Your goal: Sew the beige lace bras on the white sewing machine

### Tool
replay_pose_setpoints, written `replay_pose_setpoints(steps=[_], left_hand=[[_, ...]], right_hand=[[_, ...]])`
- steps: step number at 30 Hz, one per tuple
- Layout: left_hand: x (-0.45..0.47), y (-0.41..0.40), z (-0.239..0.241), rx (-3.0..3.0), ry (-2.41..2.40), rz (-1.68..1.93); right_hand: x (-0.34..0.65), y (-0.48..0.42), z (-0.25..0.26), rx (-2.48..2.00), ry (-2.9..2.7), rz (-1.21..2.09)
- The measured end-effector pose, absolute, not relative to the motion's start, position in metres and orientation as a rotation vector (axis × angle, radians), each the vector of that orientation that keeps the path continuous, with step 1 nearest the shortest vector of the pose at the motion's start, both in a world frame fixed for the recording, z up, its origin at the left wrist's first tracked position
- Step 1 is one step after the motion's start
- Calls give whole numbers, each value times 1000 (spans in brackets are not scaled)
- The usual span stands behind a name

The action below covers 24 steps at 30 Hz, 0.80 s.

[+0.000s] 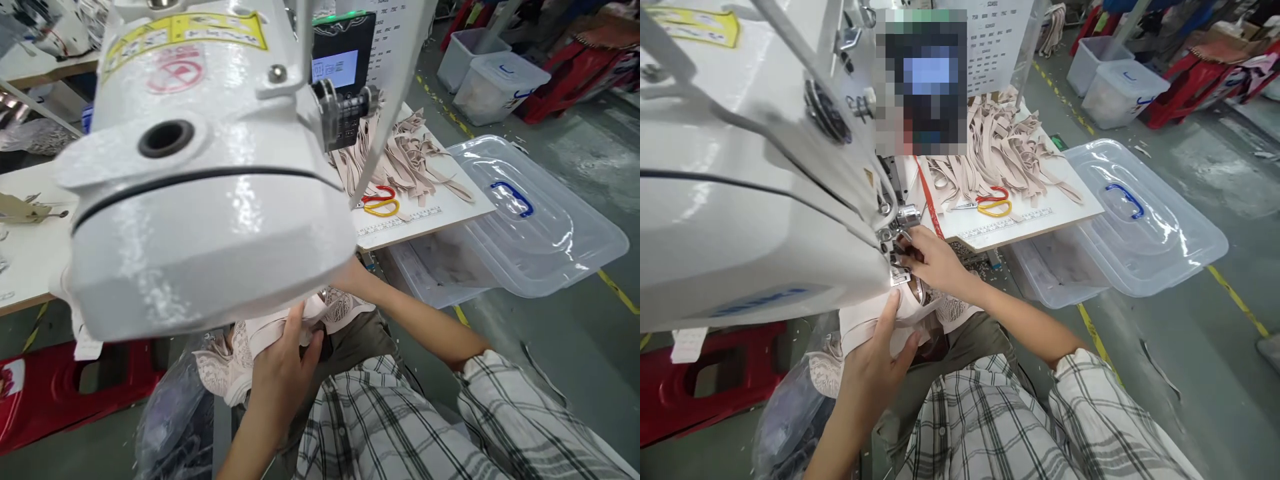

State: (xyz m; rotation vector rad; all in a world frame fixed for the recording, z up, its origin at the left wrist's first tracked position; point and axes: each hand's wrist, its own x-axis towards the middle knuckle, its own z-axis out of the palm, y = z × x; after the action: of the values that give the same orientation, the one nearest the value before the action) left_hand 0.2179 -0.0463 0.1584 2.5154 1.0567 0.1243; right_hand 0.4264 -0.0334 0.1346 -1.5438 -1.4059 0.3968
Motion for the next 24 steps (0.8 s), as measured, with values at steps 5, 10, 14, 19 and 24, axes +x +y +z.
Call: replay_pose_setpoints(steps=[5,10,14,19,24], left_hand=[[212,-47,157,2531,1052,140],[207,-43,154,2588,1039,218],[208,-43,155,2603,1015,179],[215,-47,158,2654,1054,210],[221,-50,161,2652,1044,242]], right_hand=[[425,-39,126,-1440,-1268,350],[429,-53,123,-1414,-1161,430],[428,-64,118,-1422,-1084,520],[422,-76,113,-1424,-984,660],[416,-88,112,-1398,-966,750]])
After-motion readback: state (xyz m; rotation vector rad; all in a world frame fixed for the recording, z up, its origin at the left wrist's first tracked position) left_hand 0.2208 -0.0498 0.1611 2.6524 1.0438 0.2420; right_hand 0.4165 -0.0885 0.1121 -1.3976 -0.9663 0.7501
